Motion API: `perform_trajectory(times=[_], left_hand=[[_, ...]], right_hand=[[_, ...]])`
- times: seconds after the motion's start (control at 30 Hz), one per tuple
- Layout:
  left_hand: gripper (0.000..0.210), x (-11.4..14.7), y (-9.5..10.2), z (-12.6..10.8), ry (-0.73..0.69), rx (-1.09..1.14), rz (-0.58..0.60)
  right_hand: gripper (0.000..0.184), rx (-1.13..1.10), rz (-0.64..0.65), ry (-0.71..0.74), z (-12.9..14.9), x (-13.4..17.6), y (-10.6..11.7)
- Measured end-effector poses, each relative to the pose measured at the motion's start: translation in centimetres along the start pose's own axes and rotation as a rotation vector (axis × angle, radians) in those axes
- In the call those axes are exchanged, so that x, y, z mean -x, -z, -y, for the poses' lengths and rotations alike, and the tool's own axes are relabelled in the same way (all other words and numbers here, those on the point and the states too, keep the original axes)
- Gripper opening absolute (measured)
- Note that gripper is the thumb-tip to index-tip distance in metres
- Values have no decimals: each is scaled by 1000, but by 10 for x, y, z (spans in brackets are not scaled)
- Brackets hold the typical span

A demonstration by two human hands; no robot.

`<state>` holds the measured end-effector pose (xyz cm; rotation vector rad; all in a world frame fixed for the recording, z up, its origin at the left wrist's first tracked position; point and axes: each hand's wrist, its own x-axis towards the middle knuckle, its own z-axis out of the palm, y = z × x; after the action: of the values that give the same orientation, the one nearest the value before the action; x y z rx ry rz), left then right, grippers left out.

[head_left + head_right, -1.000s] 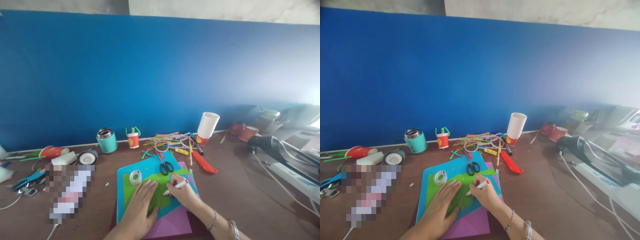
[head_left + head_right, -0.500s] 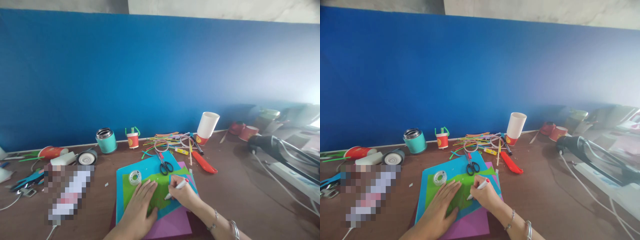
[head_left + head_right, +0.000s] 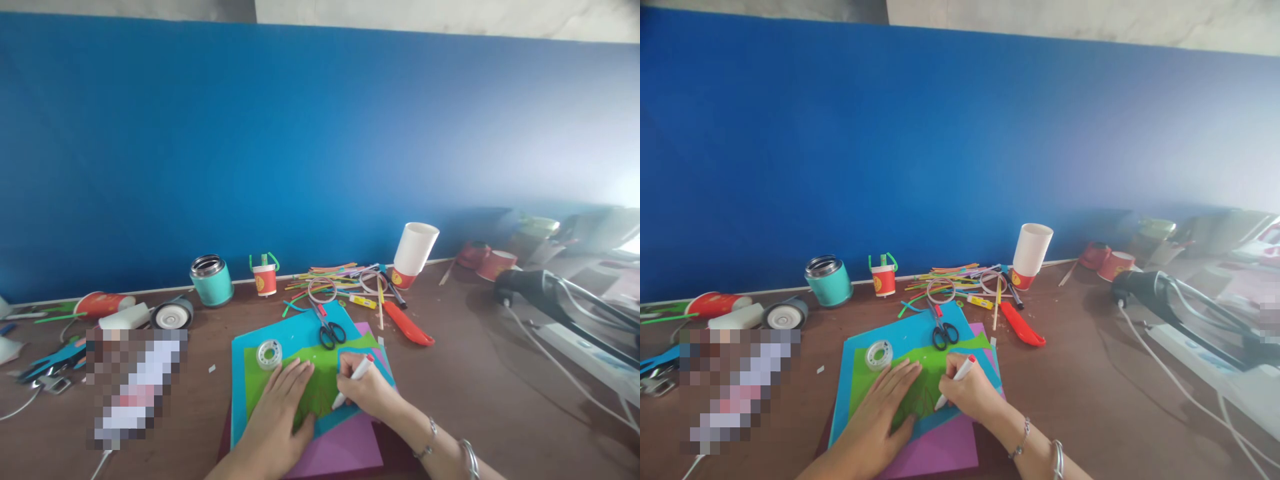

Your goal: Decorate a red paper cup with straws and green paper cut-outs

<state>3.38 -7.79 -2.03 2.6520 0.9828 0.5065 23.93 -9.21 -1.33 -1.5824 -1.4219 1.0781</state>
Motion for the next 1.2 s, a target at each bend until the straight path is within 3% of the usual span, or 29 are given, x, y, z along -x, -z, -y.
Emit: perform_trajectory(times=[0.13, 0.27, 0.57, 1.2], left_hand=[[70, 1, -2, 1, -9, 9, -20], [70, 0, -2, 1, -2, 10, -17], [68, 0, 0, 0, -17, 3, -28], [66, 0, 3, -2, 9, -26, 10]], right_hand=[[13, -80, 10, -25, 3, 0, 2], [13, -180, -67, -49, 3, -2, 6], [13, -57, 7, -28, -4, -2, 8], [17, -17, -3, -6, -7, -2, 6]])
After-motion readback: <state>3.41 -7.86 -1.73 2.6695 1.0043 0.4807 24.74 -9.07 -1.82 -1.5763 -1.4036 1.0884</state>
